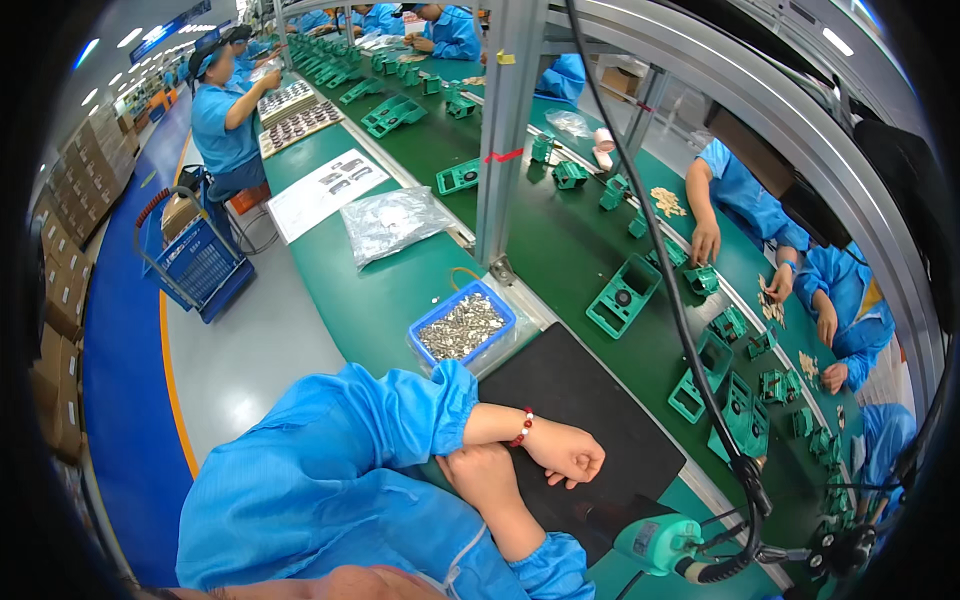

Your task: The person assembles small green plastic housings by securing them with screws using an electric screwdriver on a factory assembly line.

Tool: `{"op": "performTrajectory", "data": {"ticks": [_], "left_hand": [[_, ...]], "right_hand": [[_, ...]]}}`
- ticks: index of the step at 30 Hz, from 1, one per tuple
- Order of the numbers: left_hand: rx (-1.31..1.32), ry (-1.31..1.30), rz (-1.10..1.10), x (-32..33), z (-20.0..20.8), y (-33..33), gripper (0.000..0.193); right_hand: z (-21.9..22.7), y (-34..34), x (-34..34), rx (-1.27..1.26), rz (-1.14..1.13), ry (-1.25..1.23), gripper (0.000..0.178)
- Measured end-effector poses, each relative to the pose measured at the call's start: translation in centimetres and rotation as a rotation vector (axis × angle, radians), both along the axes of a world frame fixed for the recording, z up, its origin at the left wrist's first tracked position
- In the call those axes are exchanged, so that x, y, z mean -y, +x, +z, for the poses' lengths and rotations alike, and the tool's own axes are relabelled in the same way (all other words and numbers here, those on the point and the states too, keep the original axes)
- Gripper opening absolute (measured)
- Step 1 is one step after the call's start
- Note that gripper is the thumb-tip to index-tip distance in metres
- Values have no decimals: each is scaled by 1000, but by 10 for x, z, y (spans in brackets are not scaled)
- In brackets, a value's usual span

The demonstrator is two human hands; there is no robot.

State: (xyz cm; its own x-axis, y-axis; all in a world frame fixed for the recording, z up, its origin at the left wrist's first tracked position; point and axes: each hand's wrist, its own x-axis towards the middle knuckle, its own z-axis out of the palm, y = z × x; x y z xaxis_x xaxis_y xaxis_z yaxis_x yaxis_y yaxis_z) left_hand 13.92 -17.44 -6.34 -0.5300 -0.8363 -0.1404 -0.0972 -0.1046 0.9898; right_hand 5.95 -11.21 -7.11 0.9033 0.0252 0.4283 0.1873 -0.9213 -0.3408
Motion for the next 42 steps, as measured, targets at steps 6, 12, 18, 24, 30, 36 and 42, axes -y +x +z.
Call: {"op": "performTrajectory", "data": {"ticks": [6,12,18,24,30,36,42], "left_hand": [[-29,-96,-47,3,-11,4,15],[97,-231,68,-14,-4,-1,18],[95,-274,131,-21,-7,-6,14],[79,-308,135,-21,-13,-10,10],[110,-439,84,-25,-17,3,8],[167,-521,61,-27,1,10,7],[269,-462,129,-16,-9,-1,24]], "right_hand": [[2,-4,-1,-104,1,-67,23],[71,-31,-13,-292,161,208,36],[148,-28,-25,384,-15,234,27],[150,-28,-4,726,-301,316,41],[145,-61,25,1123,-759,241,58],[88,-105,47,602,-303,1061,85],[90,-80,66,618,-218,1068,60]]}}
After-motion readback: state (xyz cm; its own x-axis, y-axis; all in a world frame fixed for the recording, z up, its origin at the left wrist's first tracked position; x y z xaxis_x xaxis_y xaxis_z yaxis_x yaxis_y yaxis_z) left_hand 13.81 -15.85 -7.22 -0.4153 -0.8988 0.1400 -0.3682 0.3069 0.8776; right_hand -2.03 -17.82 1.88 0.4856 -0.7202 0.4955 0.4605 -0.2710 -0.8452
